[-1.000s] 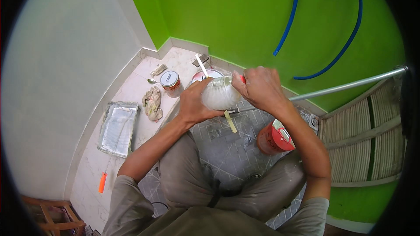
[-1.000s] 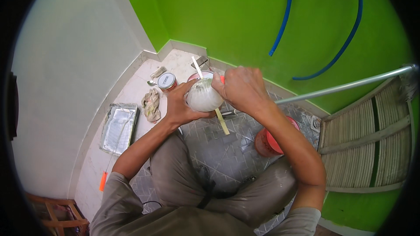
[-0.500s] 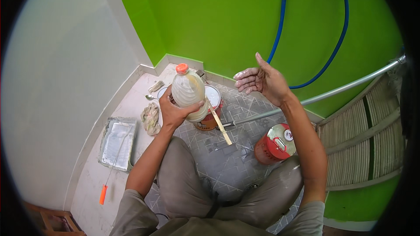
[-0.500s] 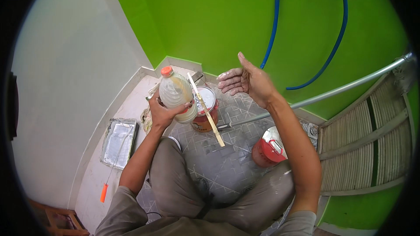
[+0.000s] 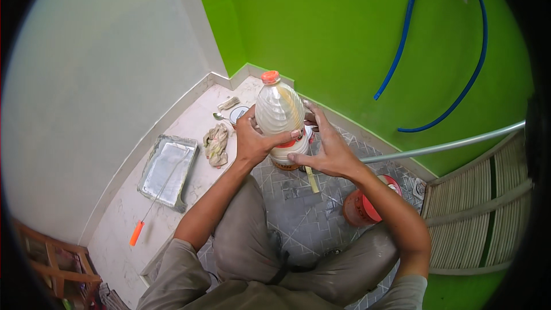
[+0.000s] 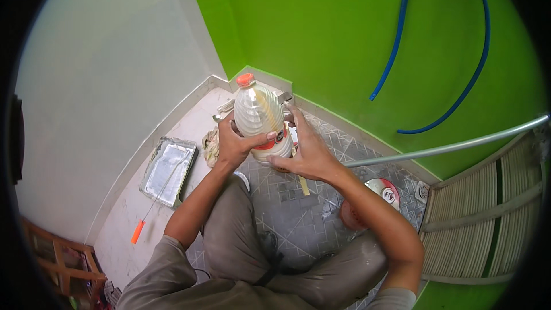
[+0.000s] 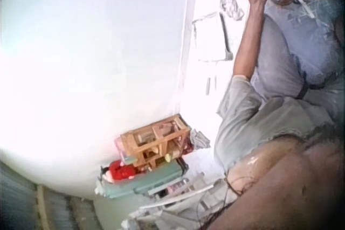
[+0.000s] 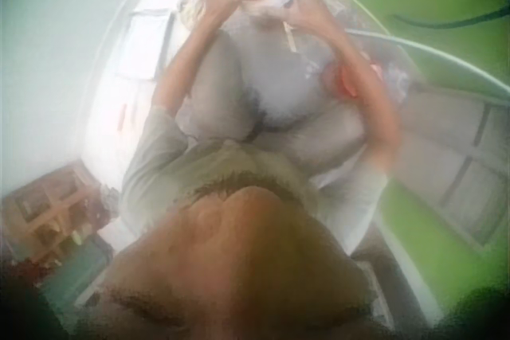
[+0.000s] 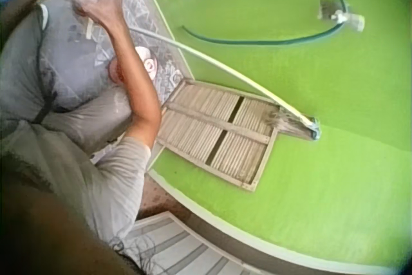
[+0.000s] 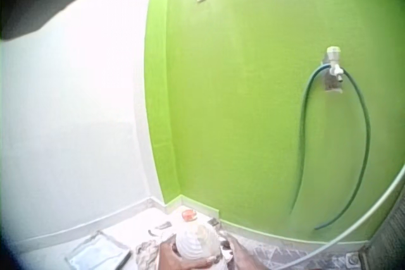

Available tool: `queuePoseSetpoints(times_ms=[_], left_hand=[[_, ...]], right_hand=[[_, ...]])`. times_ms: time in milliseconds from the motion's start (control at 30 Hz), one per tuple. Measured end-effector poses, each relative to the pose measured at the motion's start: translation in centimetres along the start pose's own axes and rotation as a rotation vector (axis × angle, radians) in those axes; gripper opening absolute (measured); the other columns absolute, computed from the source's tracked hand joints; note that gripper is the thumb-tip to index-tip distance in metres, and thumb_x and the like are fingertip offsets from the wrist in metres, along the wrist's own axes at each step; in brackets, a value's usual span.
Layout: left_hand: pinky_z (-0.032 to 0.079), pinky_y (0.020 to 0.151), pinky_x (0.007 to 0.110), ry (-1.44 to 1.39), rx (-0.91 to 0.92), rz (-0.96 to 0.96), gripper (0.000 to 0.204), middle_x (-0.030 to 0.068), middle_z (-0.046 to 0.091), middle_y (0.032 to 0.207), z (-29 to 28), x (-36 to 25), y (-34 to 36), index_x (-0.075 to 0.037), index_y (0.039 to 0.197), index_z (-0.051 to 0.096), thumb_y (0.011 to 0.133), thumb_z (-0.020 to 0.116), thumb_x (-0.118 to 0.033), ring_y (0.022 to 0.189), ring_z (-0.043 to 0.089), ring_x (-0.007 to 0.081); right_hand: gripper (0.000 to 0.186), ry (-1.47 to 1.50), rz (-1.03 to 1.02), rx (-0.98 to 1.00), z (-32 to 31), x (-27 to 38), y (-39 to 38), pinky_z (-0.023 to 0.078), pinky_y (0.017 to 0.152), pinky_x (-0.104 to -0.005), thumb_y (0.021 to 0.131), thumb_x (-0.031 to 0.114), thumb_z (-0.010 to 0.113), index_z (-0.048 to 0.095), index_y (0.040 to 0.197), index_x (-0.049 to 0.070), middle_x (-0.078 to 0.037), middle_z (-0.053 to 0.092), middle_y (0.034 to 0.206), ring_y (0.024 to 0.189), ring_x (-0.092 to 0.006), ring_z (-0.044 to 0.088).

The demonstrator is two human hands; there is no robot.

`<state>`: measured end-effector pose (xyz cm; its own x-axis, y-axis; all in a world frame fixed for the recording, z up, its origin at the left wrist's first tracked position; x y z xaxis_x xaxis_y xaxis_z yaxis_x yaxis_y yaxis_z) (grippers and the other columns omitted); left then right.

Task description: The person opens a plastic bottle, shakes it, and pours white liquid into a paint tray. They wipe their hands and the bottle with a rag, then handle a paint roller.

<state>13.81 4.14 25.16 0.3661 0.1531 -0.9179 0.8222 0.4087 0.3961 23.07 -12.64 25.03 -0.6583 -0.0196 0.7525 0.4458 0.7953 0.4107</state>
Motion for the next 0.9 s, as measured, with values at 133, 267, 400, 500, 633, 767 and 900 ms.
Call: queuePoseSetpoints(times_ms=[133, 267, 400, 500, 633, 767, 900], left_hand=[[0.057, 0.098, 0.037, -0.098, 0.025, -0.144, 0.071, 0.0168, 0.072, 0.119, 0.9, -0.4, -0.4, 0.007, 0.128, 0.059, 0.069, 0.094, -0.011, 0.107, 0.071, 0.0222], [0.056, 0.100, 0.037, 0.002, 0.068, -0.029, 0.078, 0.0173, 0.070, 0.122, 2.3, -1.6, -1.2, 0.008, 0.129, 0.057, 0.066, 0.097, -0.014, 0.110, 0.070, 0.0221], [0.056, 0.099, 0.037, -0.128, 0.025, -0.163, 0.088, 0.0168, 0.070, 0.122, 2.2, -0.9, -1.6, 0.010, 0.132, 0.053, 0.063, 0.100, -0.017, 0.108, 0.071, 0.0220], [0.051, 0.107, 0.041, 0.012, 0.047, -0.257, 0.108, 0.0202, 0.066, 0.129, 1.6, -1.8, -2.7, 0.009, 0.143, 0.045, 0.057, 0.102, -0.024, 0.120, 0.066, 0.0265], [0.036, 0.118, 0.046, 0.375, -0.062, -0.035, 0.134, 0.0289, 0.049, 0.148, -3.6, -6.6, -4.8, -0.002, 0.158, 0.029, 0.051, 0.103, -0.035, 0.142, 0.046, 0.0372], [0.050, 0.107, 0.042, 0.293, -0.330, 0.036, 0.101, 0.0316, 0.049, 0.147, -10.8, -11.9, -7.9, 0.008, 0.150, 0.039, 0.080, 0.080, -0.051, 0.128, 0.059, 0.0360], [0.055, 0.097, 0.038, 0.547, -0.641, -0.156, 0.066, 0.0261, 0.062, 0.134, -15.4, -16.3, -16.0, 0.007, 0.139, 0.055, 0.087, 0.075, -0.029, 0.113, 0.067, 0.0285]], right_hand=[[0.122, 0.092, 0.129, -0.046, -0.3, 0.5, 0.0, 0.044, 0.111, -0.0455, 0.071, 0.036, 0.091, 0.015, 0.158, -0.005, -0.031, 0.054, 0.139, 0.129, -0.0382, 0.058], [0.123, 0.156, 0.070, -0.054, -0.2, 1.7, -0.4, 0.046, 0.110, -0.0445, 0.070, 0.030, 0.093, 0.015, 0.158, -0.004, -0.030, 0.054, 0.139, 0.128, -0.0362, 0.059], [0.122, 0.221, 0.120, -0.159, 0.8, 1.5, -0.7, 0.047, 0.109, -0.0430, 0.067, 0.020, 0.095, 0.017, 0.157, -0.004, -0.027, 0.056, 0.139, 0.128, -0.0339, 0.060], [0.120, 0.160, 0.094, -0.165, 1.5, 0.2, -1.4, 0.047, 0.110, -0.0420, 0.066, 0.021, 0.096, 0.020, 0.156, -0.004, -0.026, 0.056, 0.138, 0.127, -0.0328, 0.060], [0.093, 0.328, 0.228, -0.223, 1.1, -2.7, 1.2, 0.055, 0.099, -0.0411, 0.073, 0.025, 0.092, 0.040, 0.143, -0.006, -0.022, 0.063, 0.127, 0.114, -0.0292, 0.067], [0.049, 0.623, 0.362, -0.350, -0.7, -8.7, 5.8, 0.060, 0.085, -0.0349, 0.092, 0.022, 0.075, 0.059, 0.128, -0.007, -0.017, 0.070, 0.118, 0.097, -0.0216, 0.072], [0.056, 0.702, 0.347, -0.187, 7.5, -6.8, 4.2, 0.057, 0.093, -0.0342, 0.088, 0.013, 0.078, 0.054, 0.134, -0.007, -0.017, 0.069, 0.122, 0.103, -0.0220, 0.071]])
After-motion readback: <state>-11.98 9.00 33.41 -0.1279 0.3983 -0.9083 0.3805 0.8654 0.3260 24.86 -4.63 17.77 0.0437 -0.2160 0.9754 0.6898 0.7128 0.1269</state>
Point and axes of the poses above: each hand's wrist, its own y-axis towards the middle knuckle, its own z-axis out of the palm, x = y × z, the point moved 4 cm from there along y, towards the middle knuckle
